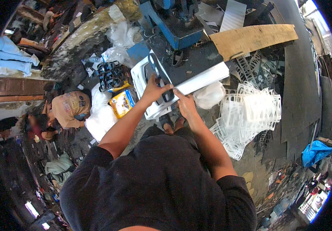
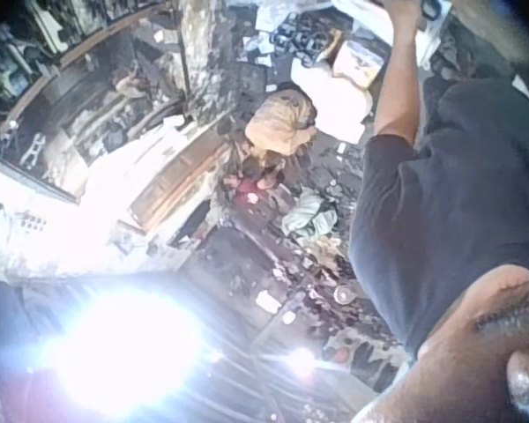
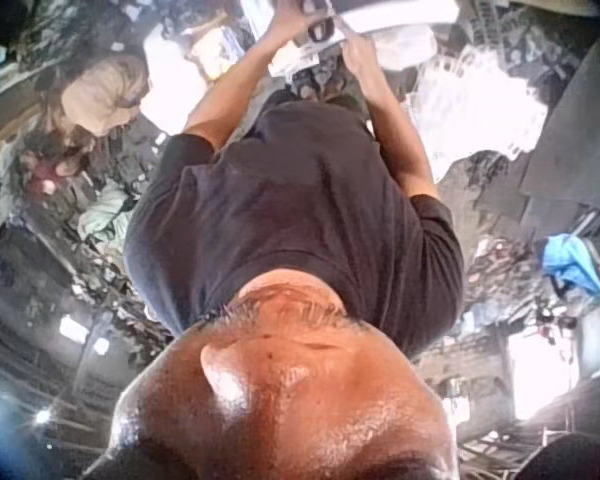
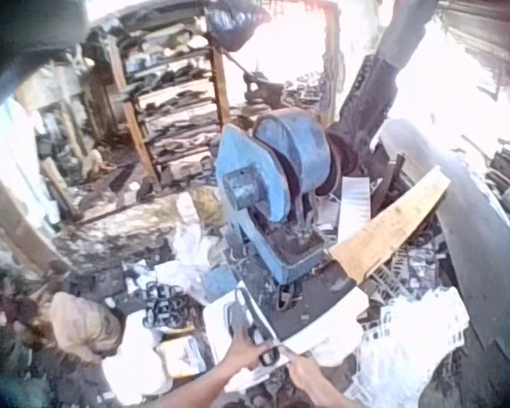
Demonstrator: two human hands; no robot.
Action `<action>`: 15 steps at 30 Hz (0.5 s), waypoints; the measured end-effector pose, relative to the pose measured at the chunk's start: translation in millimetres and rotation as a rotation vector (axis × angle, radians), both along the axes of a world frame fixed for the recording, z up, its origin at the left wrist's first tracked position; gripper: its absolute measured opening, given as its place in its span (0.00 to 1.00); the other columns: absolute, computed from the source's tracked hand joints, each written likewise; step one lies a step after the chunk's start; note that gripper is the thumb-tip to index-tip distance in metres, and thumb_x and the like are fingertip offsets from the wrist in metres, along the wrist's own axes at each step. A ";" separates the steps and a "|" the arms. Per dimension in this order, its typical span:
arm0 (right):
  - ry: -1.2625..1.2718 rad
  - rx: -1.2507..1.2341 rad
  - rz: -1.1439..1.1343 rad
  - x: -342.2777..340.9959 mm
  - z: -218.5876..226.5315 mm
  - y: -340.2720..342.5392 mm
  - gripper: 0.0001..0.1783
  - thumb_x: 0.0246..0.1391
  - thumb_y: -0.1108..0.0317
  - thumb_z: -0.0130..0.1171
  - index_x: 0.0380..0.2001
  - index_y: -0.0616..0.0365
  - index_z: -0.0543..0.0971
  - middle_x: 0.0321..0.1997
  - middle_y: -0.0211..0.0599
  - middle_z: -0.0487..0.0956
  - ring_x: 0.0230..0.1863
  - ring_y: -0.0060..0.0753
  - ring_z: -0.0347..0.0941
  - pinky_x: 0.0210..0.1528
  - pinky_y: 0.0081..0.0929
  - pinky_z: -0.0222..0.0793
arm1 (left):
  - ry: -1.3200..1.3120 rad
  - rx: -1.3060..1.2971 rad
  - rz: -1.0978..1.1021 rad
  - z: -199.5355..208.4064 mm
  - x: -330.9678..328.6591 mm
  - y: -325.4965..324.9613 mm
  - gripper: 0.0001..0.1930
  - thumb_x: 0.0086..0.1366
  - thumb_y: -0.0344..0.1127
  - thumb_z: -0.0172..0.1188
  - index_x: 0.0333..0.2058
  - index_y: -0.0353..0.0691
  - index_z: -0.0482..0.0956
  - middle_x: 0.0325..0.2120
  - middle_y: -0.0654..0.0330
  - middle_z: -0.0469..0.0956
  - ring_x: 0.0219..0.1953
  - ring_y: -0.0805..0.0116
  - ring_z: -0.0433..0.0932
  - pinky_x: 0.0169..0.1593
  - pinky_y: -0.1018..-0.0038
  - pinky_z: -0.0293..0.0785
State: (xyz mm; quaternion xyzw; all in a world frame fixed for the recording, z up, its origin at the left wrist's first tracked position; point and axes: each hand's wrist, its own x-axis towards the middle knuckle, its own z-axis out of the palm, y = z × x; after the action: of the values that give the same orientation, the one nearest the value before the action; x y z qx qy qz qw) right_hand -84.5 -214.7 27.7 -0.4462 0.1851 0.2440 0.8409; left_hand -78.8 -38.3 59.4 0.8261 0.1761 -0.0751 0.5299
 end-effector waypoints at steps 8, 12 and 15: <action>0.027 0.105 0.094 -11.2 -2.0 21.6 0.22 0.60 0.65 0.59 0.54 0.66 0.71 0.53 0.40 0.77 0.52 0.36 0.75 0.53 0.33 0.67 | 0.006 -0.117 0.274 -39.1 -8.6 27.9 0.37 0.52 0.37 0.71 0.54 0.24 0.63 0.45 0.45 0.75 0.41 0.60 0.78 0.42 0.69 0.75; 0.093 0.101 -0.180 6.0 -19.7 17.0 0.16 0.63 0.68 0.55 0.50 0.66 0.71 0.49 0.43 0.77 0.52 0.42 0.76 0.53 0.38 0.72 | -0.017 -0.796 0.374 -27.7 -20.2 65.1 0.25 0.55 0.25 0.62 0.53 0.30 0.68 0.42 0.51 0.78 0.41 0.62 0.79 0.47 0.68 0.76; 0.059 0.047 -0.296 24.9 -35.5 11.6 0.14 0.63 0.72 0.52 0.51 0.64 0.69 0.48 0.41 0.76 0.48 0.41 0.77 0.51 0.37 0.74 | 0.012 -1.026 0.249 14.7 -36.5 102.7 0.22 0.59 0.31 0.58 0.53 0.32 0.70 0.43 0.54 0.78 0.45 0.62 0.80 0.51 0.67 0.76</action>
State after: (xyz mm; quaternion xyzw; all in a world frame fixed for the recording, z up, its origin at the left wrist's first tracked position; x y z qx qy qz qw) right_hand -59.6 -203.0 -7.8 -0.3867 0.2675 0.1347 0.8722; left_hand -115.3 64.4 74.0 0.4331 0.2165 -0.0926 0.8701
